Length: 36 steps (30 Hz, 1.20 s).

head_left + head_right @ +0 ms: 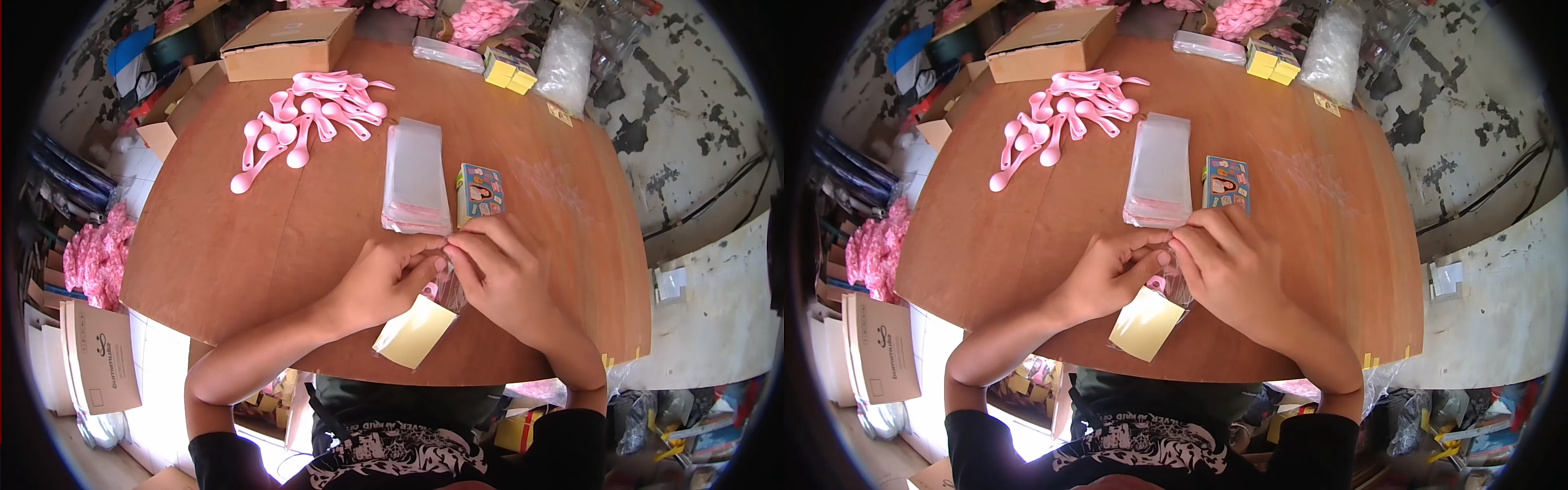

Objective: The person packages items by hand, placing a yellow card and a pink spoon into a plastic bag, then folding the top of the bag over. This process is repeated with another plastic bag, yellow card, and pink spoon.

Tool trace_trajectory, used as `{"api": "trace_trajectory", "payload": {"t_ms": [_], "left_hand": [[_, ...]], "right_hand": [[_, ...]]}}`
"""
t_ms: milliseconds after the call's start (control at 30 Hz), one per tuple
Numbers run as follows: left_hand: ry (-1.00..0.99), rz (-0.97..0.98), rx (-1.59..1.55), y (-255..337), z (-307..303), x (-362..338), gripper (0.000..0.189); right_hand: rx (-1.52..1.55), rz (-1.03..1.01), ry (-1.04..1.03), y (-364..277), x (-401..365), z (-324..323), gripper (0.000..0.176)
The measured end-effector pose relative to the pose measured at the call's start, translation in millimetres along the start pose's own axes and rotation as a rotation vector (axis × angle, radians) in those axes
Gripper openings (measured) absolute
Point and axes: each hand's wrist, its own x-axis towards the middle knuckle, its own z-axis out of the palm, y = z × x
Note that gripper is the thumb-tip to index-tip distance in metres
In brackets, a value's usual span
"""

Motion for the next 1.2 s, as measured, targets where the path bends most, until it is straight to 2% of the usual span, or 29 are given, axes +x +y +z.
{"api": "trace_trajectory", "payload": {"t_ms": [33,100,233,333,400,533,600,667,733,800,833,900,933,1000,1033,1067,1133,1200], "left_hand": [[-0.006,-0.002,-0.004,0,0,0,0.026],[-0.024,0.114,0.153,1,1,-1,0.028],[0.018,0.247,0.224,1,3,-3,0.023],[-0.089,0.297,0.306,-3,-2,-1,0.03],[-0.059,0.337,0.29,-1,-1,-2,0.035],[-0.084,0.29,0.235,1,-4,-1,0.039],[0.006,0.2,-0.038,-1,-2,-3,0.036],[0.063,0.114,-0.246,-3,-3,-2,0.028],[0.15,0.128,-0.377,3,0,-1,0.029],[0.158,0.11,-0.328,3,-3,0,0.03],[0.17,0.092,-0.28,3,-3,1,0.03],[0.177,0.076,-0.252,0,-1,3,0.03],[0.186,0.059,-0.215,-1,-1,4,0.029],[0.187,0.066,-0.238,-2,-2,5,0.03],[0.199,0.075,-0.263,-3,-1,6,0.03],[0.214,0.071,-0.265,-3,-1,6,0.03],[0.197,0.022,-0.278,-1,-2,8,0.031],[0.198,0.02,-0.277,-5,-3,8,0.031]], "right_hand": [[-0.057,-0.022,-0.032,-3,1,-3,0.012],[-0.122,-0.073,-0.038,-4,-1,-2,0.011],[-0.17,-0.064,-0.101,-7,-4,-5,0.011],[-0.106,-0.053,-0.183,2,-5,-6,0.017],[0.235,0.061,-0.082,11,-4,-5,0.018],[0.52,0.264,-0.047,22,4,-17,0.014],[0.593,0.293,-0.024,35,6,-28,0.007],[1.127,0.625,0.112,54,12,-47,0.003],[1.344,0.626,0.125,99,16,-68,0.007],[1.622,0.546,0.025,153,11,-79,0.009],[1.227,0.701,-0.037,199,-10,-69,0.01],[0.431,0.955,-0.353,288,-50,-48,0.015],[0.429,0.953,-0.352,276,-50,-47,0.015],[-0.53,0.667,0.156,242,-54,-37,0.021],[-0.498,0.528,0.282,231,-49,-37,0.024],[-0.488,0.52,0.274,202,-35,-39,0.024],[-0.057,0.488,0.235,123,-4,-39,0.02],[0.549,0.565,-0.014,88,-4,-28,0.017]]}}
